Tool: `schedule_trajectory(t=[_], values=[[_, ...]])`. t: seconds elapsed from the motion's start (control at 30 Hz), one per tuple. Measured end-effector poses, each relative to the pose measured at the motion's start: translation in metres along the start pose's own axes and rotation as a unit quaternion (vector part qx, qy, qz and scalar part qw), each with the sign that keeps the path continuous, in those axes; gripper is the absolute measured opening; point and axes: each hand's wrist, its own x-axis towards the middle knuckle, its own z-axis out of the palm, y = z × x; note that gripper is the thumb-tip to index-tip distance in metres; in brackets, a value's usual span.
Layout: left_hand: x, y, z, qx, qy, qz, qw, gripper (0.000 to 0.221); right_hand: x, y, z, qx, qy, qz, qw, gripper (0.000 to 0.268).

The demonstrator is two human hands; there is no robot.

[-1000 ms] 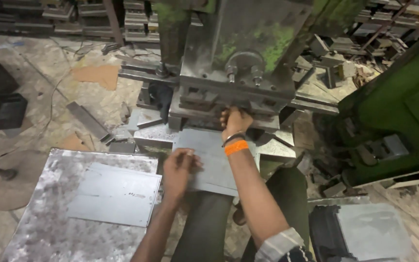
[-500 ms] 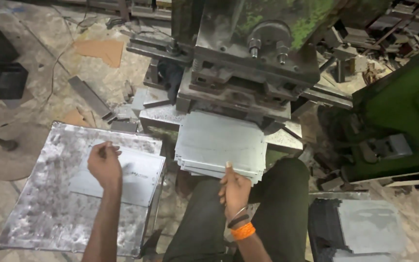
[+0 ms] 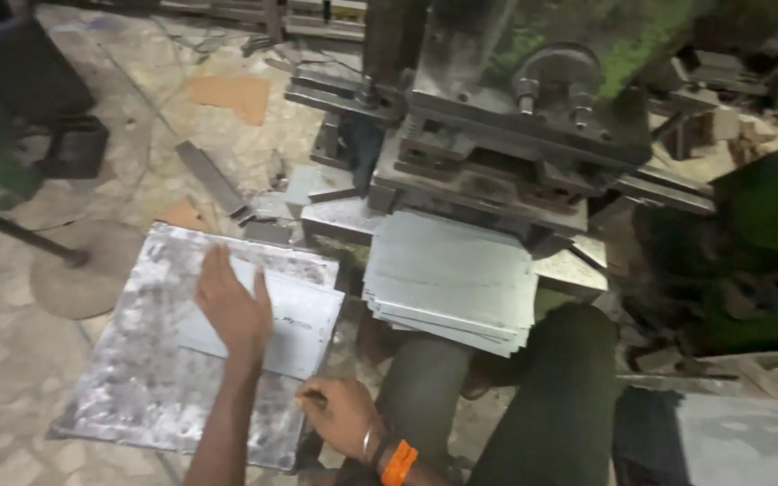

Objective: Placing metal sheets into a stamping press and operating the machine to process them.

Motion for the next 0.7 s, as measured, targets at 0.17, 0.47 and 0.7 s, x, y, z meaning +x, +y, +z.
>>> schedule_trajectory(t=[0.17, 0.47, 0.7], values=[[-0.062, -0.09, 0.022, 0.195, -0.092, -0.178, 0.96, 0.095, 0.015, 0.05, 0.025, -0.166, -0.035, -0.052, 0.984, 0.047], [-0.006, -0.171, 0.006, 0.183, -0.202, -0.227, 0.935, 0.068, 0.045, 0.076, 0.05, -0.379, -0.157, -0.019, 0.912, 0.079], [0.064, -0.094, -0.103, -0.217, -0.182, -0.315, 0.906, 0.016, 0.047, 0.069, 0.04, -0.347, -0.152, -0.023, 0.925, 0.073]])
